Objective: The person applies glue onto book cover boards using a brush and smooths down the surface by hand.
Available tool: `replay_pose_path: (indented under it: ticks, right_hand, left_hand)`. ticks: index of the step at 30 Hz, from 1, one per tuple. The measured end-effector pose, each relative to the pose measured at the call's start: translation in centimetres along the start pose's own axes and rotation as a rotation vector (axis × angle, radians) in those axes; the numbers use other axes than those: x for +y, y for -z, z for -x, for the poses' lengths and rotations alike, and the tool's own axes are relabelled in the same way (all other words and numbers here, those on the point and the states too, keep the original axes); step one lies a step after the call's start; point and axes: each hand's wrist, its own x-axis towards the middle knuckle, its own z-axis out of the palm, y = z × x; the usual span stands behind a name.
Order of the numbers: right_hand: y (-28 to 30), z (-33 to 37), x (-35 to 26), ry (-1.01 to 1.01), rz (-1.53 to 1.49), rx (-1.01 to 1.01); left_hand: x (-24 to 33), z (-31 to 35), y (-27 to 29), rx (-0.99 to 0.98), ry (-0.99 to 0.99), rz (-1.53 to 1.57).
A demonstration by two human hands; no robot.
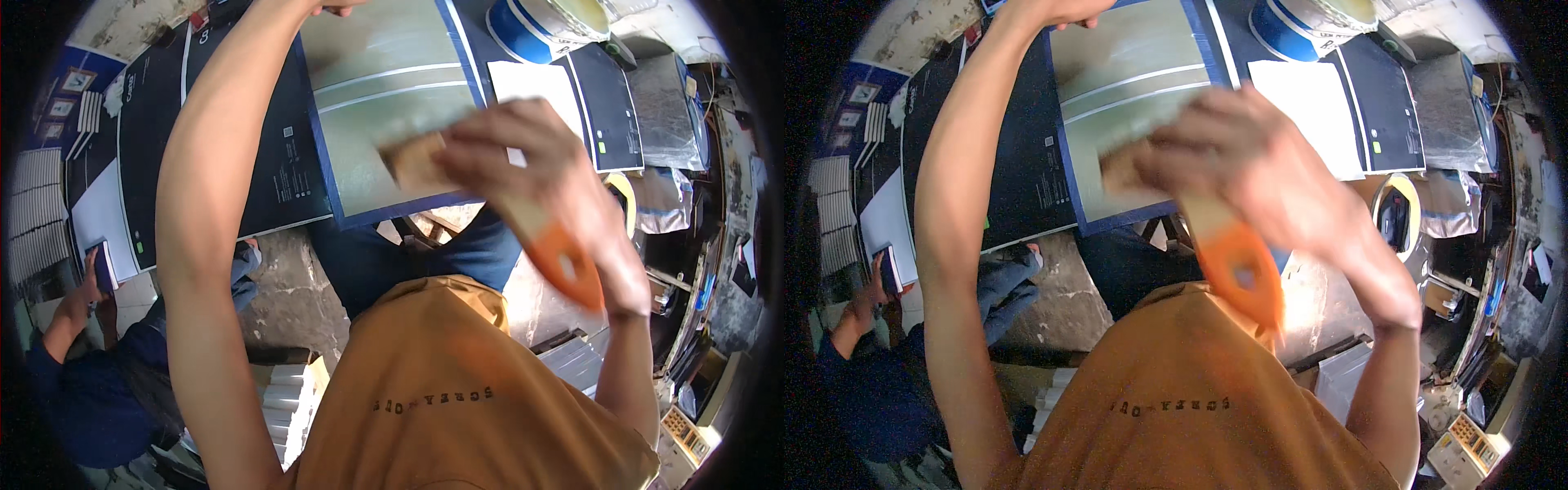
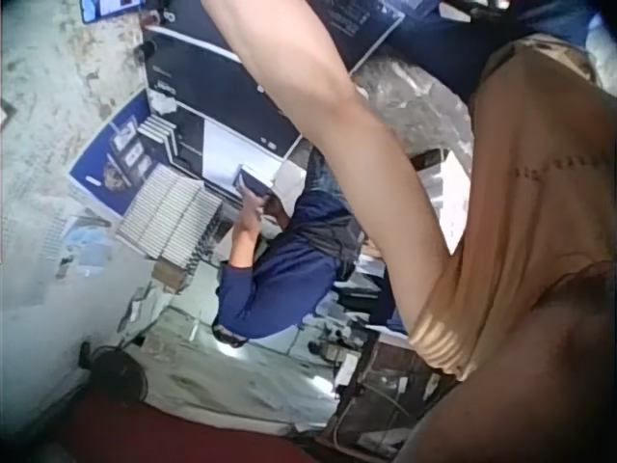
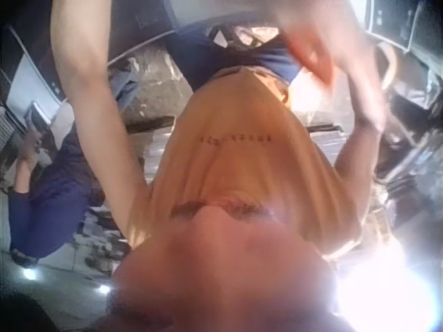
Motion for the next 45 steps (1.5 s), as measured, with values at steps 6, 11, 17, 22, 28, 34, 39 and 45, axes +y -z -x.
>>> replay_pose_path:
  ticks: [6, 11, 17, 22, 28, 34, 39, 45]
  right_hand:
    - [-0.8, 1.6, 1.2, 0.029, -0.135, -0.212]
    - [3.6, 5.7, -2.7, -0.118, -0.154, -0.303]
    - [1.6, 2.1, 3.2, -0.052, -0.050, -0.232]
    - [5.1, 6.9, -0.1, -0.211, -0.224, -0.454]
    - [3.6, 5.4, 1.4, -0.161, 0.035, -0.106]
    - [7.1, 7.8, -1.1, -0.230, -0.089, -0.509]
    - [6.3, 9.6, -1.6, -0.516, -0.051, 0.399]
    - [-1.3, 4.2, -4.0, -0.833, -0.511, 0.573]
  left_hand:
    - [0.7, 1.2, 0.0, 0.021, -0.017, -0.070]
    - [0.9, 0.9, 0.0, 0.061, 0.045, -0.097]
    - [1.6, -0.7, -0.9, 0.083, -0.027, -0.150]
    - [0.7, 0.1, -0.6, 0.224, -0.012, -0.188]
    - [1.8, -0.1, -0.4, 0.084, 0.009, -0.144]
    - [-2.7, -2.6, -2.0, 0.227, -0.055, -0.149]
    - [-2.6, 4.9, -8.9, 0.852, -0.462, -0.054]
    - [-0.1, 19.4, -16.7, 0.359, -0.408, -0.063]
